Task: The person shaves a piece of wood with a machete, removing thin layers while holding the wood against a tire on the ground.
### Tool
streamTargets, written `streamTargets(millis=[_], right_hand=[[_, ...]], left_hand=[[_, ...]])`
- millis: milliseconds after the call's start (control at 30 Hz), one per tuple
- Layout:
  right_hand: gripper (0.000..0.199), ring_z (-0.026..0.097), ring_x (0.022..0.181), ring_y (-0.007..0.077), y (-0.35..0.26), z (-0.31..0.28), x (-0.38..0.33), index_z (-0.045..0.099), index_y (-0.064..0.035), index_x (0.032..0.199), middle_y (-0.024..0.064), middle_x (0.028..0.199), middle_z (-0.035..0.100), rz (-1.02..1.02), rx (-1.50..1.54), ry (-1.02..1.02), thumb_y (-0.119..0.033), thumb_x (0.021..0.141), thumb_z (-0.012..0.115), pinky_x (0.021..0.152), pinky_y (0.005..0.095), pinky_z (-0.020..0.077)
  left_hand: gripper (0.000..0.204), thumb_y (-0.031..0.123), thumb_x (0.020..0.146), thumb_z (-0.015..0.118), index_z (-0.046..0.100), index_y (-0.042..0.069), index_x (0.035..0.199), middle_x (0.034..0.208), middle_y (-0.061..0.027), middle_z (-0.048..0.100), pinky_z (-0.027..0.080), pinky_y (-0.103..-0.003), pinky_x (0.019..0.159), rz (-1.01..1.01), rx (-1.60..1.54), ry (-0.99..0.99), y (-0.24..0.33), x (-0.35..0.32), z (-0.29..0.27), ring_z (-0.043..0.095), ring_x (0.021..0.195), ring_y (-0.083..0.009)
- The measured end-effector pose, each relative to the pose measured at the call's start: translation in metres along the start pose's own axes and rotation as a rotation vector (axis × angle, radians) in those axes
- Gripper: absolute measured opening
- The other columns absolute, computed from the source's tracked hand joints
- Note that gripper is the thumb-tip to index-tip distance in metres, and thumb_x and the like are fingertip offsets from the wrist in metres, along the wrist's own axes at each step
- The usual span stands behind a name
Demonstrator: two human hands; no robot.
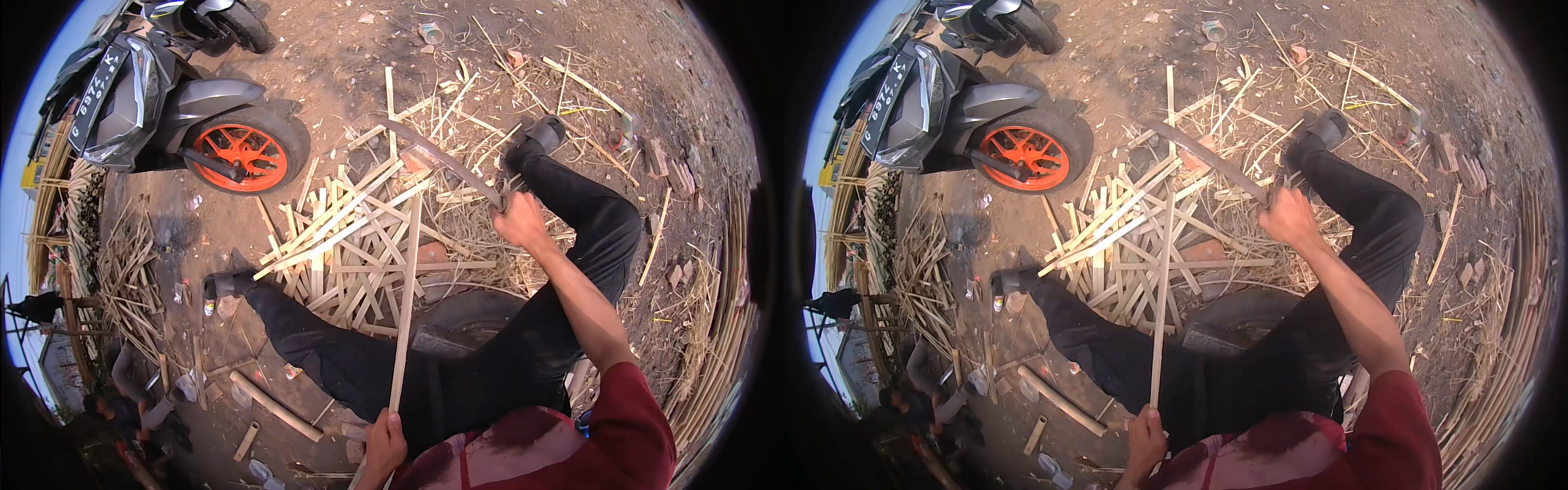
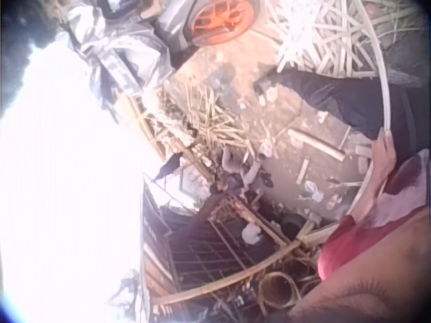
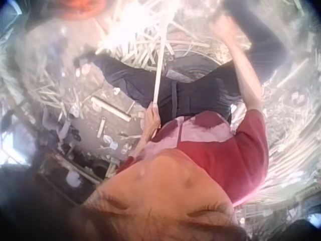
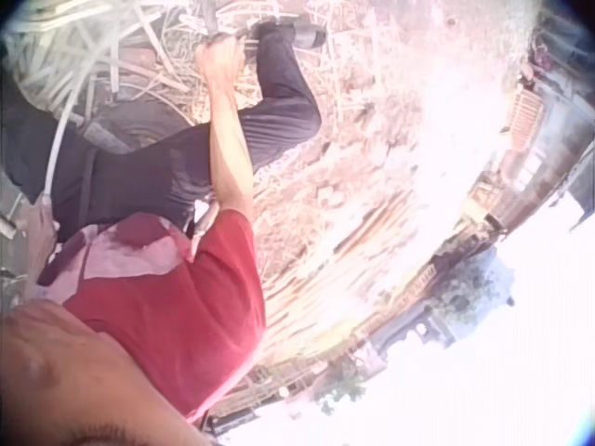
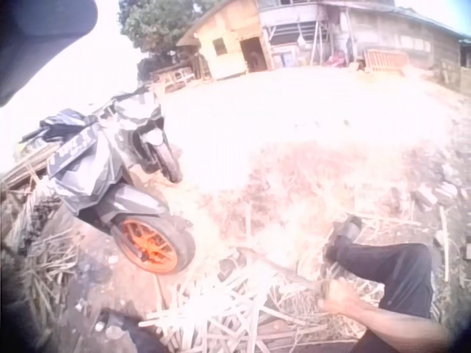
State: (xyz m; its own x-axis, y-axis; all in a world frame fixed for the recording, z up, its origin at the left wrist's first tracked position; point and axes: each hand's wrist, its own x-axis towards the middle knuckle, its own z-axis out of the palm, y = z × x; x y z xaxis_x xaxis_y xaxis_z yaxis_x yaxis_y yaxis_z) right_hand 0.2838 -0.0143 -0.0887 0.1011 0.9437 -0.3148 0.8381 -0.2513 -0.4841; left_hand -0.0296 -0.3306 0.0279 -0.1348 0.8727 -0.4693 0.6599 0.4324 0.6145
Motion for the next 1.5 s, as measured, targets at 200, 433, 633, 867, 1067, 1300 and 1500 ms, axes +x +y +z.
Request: streamTargets(millis=[200, 433, 633, 867, 1067, 1300, 1500], right_hand=[[0.024, 0.064, 0.066, 0.0445, -0.02, -0.042, -0.018, 0.067, 0.0061, 0.079, 0.0254, 0.065, 0.063, -0.107, 0.244, 0.03, -0.018, 0.08, 0.065, 0.067, 0.0484, 0.0498], [0.045, 0.071, 0.086, 0.041, -0.058, 0.007, -0.069, 0.072, -0.0047, 0.105, 0.0247, 0.088, 0.071, -0.425, -0.264, -0.324, -0.029, 0.067, 0.071, 0.078, 0.051, 0.0563], [0.032, 0.069, 0.08, 0.0429, 0.028, -0.008, 0.072, 0.069, 0.0084, 0.084, 0.03, 0.082, 0.068, 0.084, -0.024, 0.128, -0.023, 0.078, 0.067, 0.074, 0.0496, 0.0541], [0.032, 0.068, 0.077, 0.044, -0.034, -0.014, -0.039, 0.07, 0.0003, 0.094, 0.0254, 0.073, 0.067, -0.315, 0.121, -0.134, -0.026, 0.076, 0.07, 0.074, 0.0501, 0.0536], [0.037, 0.071, 0.074, 0.0394, -0.085, 0.007, -0.101, 0.066, -0.0046, 0.098, 0.0177, 0.078, 0.071, -0.601, -0.154, -0.272, -0.031, 0.074, 0.072, 0.068, 0.051, 0.0563], [0.036, 0.071, 0.07, 0.0366, -0.095, 0.027, -0.119, 0.063, -0.0057, 0.093, 0.0151, 0.08, 0.071, -0.78, -0.178, -0.233, -0.032, 0.072, 0.075, 0.064, 0.0504, 0.0558], [0.039, 0.071, 0.073, 0.0358, -0.089, 0.037, -0.132, 0.063, -0.0038, 0.092, 0.0155, 0.085, 0.071, -0.734, -0.174, -0.322, -0.034, 0.07, 0.076, 0.065, 0.0502, 0.0557]], left_hand=[[0.039, 0.031, 0.106, 0.041, 0.052, 0.0, 0.085, 0.063, -0.0238, 0.055, 0.04, -0.051, 0.054, -0.135, -0.005, 0.091, 0.004, 0.02, 0.009, 0.057, 0.062, -0.0478], [0.042, 0.033, 0.107, 0.042, 0.05, 0.0, 0.082, 0.058, -0.0201, 0.049, 0.039, -0.044, 0.049, -0.091, -0.053, 0.029, 0.026, 0.026, -0.001, 0.055, 0.051, -0.0367], [0.04, 0.04, 0.11, 0.036, 0.049, 0.012, 0.084, 0.06, 0.0013, 0.036, 0.027, -0.029, 0.045, -0.478, -0.934, -0.283, -0.059, -0.013, -0.002, 0.033, 0.047, -0.0101], [0.037, 0.045, 0.108, 0.038, 0.05, 0.011, 0.117, 0.066, -0.0026, 0.039, 0.03, -0.026, 0.042, -0.287, -1.122, -0.333, -0.002, 0.06, -0.022, 0.033, 0.047, -0.0097], [0.037, 0.04, 0.109, 0.035, 0.053, 0.009, 0.115, 0.065, -0.0003, 0.042, 0.027, -0.023, 0.042, -0.428, -1.172, -0.316, -0.014, 0.086, -0.034, 0.031, 0.046, -0.0077], [0.032, 0.03, 0.107, 0.034, 0.055, 0.006, 0.11, 0.061, -0.004, 0.048, 0.03, -0.025, 0.041, -0.255, -0.937, -0.123, -0.02, 0.078, -0.017, 0.036, 0.045, -0.0089], [0.035, 0.031, 0.107, 0.037, 0.058, 0.004, 0.104, 0.063, -0.0048, 0.053, 0.034, -0.025, 0.046, -0.173, -0.696, -0.022, -0.016, 0.078, -0.004, 0.042, 0.047, -0.0099]])
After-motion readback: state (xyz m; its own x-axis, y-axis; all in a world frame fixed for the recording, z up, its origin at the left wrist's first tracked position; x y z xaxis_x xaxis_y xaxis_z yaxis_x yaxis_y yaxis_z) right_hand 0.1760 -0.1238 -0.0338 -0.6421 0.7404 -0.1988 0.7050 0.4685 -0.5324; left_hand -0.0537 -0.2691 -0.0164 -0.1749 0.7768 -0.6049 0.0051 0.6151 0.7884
